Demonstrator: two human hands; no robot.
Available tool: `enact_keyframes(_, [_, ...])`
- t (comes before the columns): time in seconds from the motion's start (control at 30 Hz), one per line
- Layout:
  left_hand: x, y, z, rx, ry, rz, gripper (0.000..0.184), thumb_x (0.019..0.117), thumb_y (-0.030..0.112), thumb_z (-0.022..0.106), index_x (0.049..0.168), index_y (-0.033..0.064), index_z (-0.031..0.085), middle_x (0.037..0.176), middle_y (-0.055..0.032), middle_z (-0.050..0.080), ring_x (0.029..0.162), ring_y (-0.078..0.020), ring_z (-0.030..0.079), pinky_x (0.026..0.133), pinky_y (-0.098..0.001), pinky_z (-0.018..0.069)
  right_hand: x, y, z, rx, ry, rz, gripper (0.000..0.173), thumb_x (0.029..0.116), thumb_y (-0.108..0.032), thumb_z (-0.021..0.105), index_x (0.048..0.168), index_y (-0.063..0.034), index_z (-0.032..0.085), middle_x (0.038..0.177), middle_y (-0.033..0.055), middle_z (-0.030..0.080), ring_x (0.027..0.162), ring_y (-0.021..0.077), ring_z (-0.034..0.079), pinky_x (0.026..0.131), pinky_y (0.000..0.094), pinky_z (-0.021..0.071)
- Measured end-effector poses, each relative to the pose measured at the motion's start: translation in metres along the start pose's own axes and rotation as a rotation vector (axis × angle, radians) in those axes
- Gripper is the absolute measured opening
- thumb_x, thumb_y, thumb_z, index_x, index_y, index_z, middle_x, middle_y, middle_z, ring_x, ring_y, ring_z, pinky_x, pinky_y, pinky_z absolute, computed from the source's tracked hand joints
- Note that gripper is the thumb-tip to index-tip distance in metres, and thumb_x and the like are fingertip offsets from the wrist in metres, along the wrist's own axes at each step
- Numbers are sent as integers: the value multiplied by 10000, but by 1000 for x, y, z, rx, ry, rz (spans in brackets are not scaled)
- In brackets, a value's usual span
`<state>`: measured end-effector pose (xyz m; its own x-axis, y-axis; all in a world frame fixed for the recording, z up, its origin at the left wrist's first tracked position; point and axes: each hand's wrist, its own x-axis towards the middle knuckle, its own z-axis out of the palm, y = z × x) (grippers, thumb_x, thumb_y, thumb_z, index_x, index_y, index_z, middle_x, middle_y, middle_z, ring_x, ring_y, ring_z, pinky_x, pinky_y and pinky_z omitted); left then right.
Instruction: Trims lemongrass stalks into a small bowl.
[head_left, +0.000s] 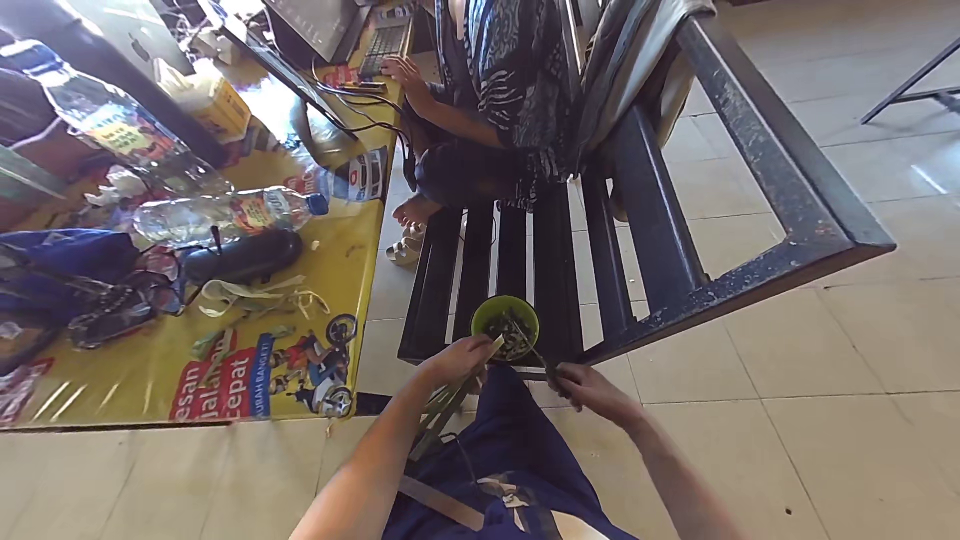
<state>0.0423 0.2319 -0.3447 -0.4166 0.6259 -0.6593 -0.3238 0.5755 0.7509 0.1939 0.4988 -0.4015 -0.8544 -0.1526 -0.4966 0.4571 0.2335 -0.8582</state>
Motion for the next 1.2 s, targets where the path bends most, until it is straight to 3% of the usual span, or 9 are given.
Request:
enact_keyframes(0.13, [-28,-9,8,70,-19,15,414,1126,405,319,1429,198,510,752,-72,595,495,-133,552,464,-257,492,-27,-21,-41,-94,-199,-41,290,969,-401,595,952,-116,644,782,-11,617,604,78,560,558,257,478])
enact_keyframes(0.3, [-56,-4,18,89,-84,95,304,1085,266,305,1210,75,507,863,-45,652,671,-108,618,629,-262,522,-51,-56,-68,-141,-427,-14,317,912,-491,639,889,-175,646,738,-66,602,581,35,546,532,207,452])
enact_keyframes(0.4, [-66,3,21,121,-95,182,322,1101,274,392,1234,47,578,951,-76,697,767,-144,682,725,-303,583,-54,-67,-71,-211,-419,-30,315,929,-472,640,901,-158,656,748,-52,611,589,40,541,535,208,438])
enact_keyframes(0.53, [-71,4,22,129,-100,217,342,1097,313,443,1312,99,600,850,-99,694,673,-169,692,652,-326,609,-55,-69,-68,-241,-420,-44,342,907,-513,660,888,-172,640,735,-59,600,574,31,530,518,202,421])
enact_keyframes(0.67, [-79,10,20,243,-148,153,383,1101,377,420,1373,174,598,814,-73,663,604,-140,633,575,-291,557,-59,-74,-67,-263,-479,-34,326,905,-504,656,877,-180,647,715,-74,591,549,16,511,491,193,396])
enact_keyframes(0.73, [-84,15,23,333,-150,129,402,1116,370,371,1370,162,603,816,-49,642,613,-112,590,583,-269,507,-62,-79,-68,-277,-515,-22,286,914,-460,641,853,-181,651,700,-75,586,534,15,499,476,193,379])
enact_keyframes(0.87, [-97,24,29,484,-133,148,432,1121,310,327,1405,144,607,881,-39,670,694,-105,595,661,-291,502,-66,-89,-70,-277,-585,-17,277,913,-436,624,811,-179,634,669,-70,563,516,23,489,462,197,366])
enact_keyframes(0.97, [-103,25,31,501,-127,170,507,1115,401,255,1359,186,645,889,-28,680,724,-110,610,690,-313,510,-65,-90,-70,-261,-625,-37,292,916,-454,634,818,-179,635,673,-73,583,507,17,494,458,189,374])
enact_keyframes(1.2, [-112,32,34,437,-119,132,611,1104,504,180,1301,195,669,846,-6,651,676,-94,560,629,-288,454,-66,-88,-65,-260,-629,-86,346,908,-516,656,844,-177,642,693,-70,599,534,15,513,478,189,382])
